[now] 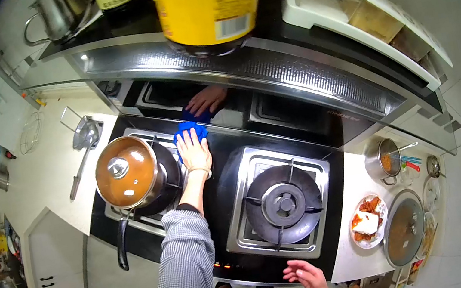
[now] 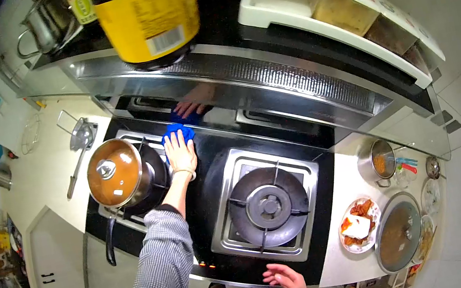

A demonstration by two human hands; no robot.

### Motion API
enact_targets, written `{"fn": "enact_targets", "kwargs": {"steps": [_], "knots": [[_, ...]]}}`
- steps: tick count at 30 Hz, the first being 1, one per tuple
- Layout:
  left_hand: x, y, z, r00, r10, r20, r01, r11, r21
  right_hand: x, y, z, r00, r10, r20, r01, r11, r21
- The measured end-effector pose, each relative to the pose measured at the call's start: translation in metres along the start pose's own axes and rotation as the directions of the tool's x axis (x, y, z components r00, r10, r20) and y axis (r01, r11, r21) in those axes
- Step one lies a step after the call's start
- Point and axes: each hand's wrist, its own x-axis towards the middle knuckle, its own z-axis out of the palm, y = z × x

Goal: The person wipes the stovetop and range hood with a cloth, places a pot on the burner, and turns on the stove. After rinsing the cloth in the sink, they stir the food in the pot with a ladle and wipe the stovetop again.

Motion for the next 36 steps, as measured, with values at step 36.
{"fn": "enact_targets", "kwargs": {"steps": [36], "knots": [[-0.019, 0.174, 0.009, 0.331, 0.913, 0.239, -0.803, 0.406, -0.437, -0.027, 0.030, -0.029, 0.984, 0.074, -0.163, -0.040, 0.979, 0.200]]}}
